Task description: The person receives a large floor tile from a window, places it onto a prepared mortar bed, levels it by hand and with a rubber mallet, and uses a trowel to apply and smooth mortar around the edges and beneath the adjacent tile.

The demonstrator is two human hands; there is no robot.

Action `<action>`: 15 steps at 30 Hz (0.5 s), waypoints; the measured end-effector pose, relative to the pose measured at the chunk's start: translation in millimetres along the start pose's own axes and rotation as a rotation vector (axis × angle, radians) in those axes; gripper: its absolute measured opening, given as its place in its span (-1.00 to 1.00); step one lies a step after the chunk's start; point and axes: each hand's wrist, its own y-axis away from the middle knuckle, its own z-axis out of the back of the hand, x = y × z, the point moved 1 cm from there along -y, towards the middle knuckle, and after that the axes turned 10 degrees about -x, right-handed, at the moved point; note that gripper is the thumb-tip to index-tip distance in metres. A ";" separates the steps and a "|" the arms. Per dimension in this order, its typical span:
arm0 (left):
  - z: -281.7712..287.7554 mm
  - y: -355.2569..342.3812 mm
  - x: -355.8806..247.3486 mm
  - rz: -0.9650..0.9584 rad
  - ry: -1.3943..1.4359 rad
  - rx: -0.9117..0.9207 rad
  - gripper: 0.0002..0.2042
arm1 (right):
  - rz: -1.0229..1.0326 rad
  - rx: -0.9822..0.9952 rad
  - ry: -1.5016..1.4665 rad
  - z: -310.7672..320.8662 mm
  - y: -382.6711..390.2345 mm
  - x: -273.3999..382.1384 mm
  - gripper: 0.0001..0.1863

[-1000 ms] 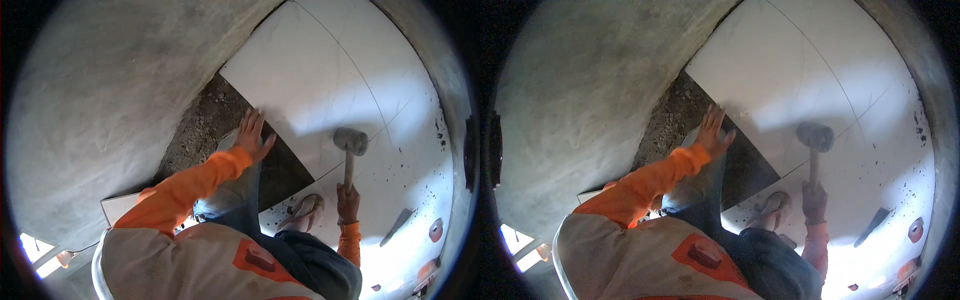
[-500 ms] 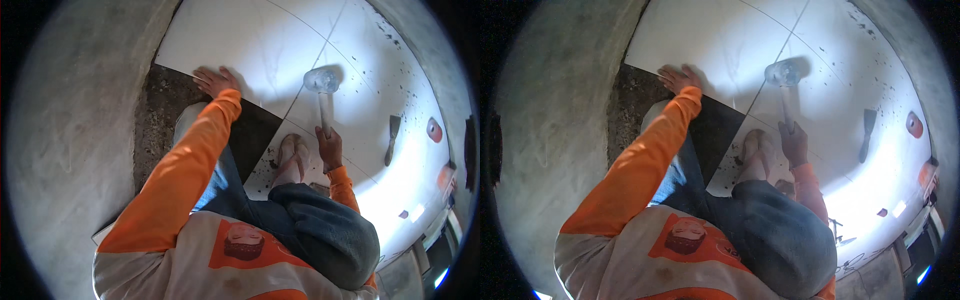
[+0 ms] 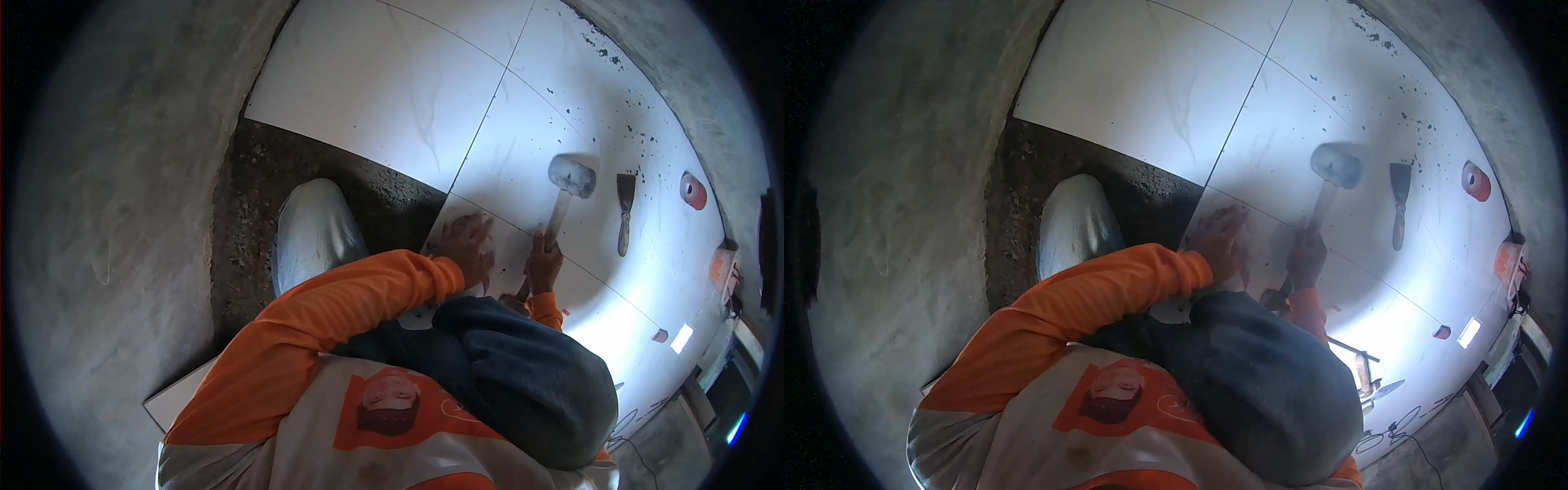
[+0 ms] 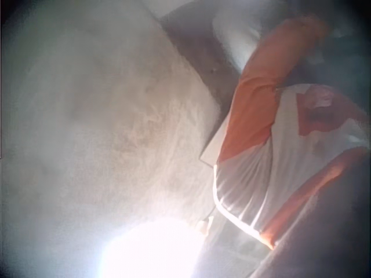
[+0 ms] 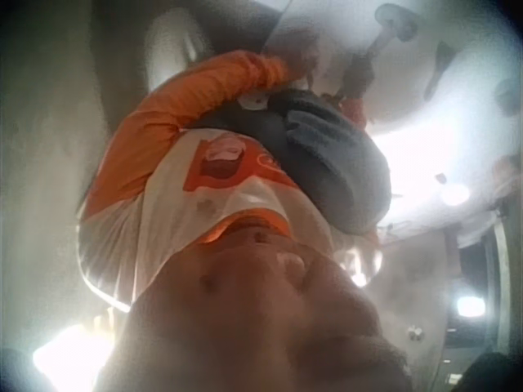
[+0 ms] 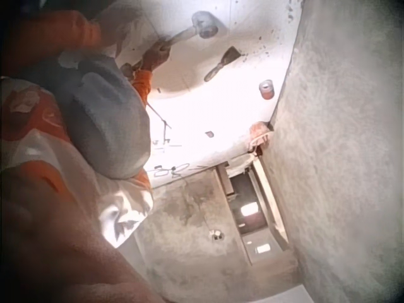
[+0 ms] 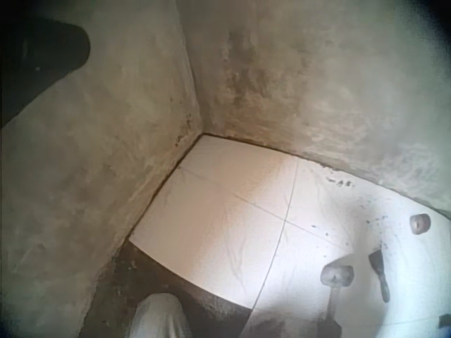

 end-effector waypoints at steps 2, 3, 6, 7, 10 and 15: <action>12.9 21.5 6.9 -0.044 -0.127 0.167 -0.44 | -0.034 0.066 -0.032 -7.0 6.5 16.2 -0.59; 18.7 34.5 9.7 -0.195 -0.074 0.196 -0.49 | -0.066 0.122 -0.061 -8.0 5.2 23.9 -0.60; 65.5 28.4 15.8 -0.247 -0.003 0.426 -0.61 | 0.040 0.274 0.042 -2.2 -7.4 61.8 -0.62; 86.0 18.7 19.5 -0.144 0.025 0.633 -0.68 | 0.034 0.273 0.040 -4.2 -13.1 68.3 -0.62; 140.6 -48.0 91.4 0.116 -0.202 -0.088 -0.78 | 0.313 0.379 -0.013 -12.1 -30.9 94.7 -0.65; 190.6 -142.5 167.3 0.134 -0.643 -0.751 -0.40 | 0.690 0.429 -0.050 -43.3 -33.2 177.2 -0.61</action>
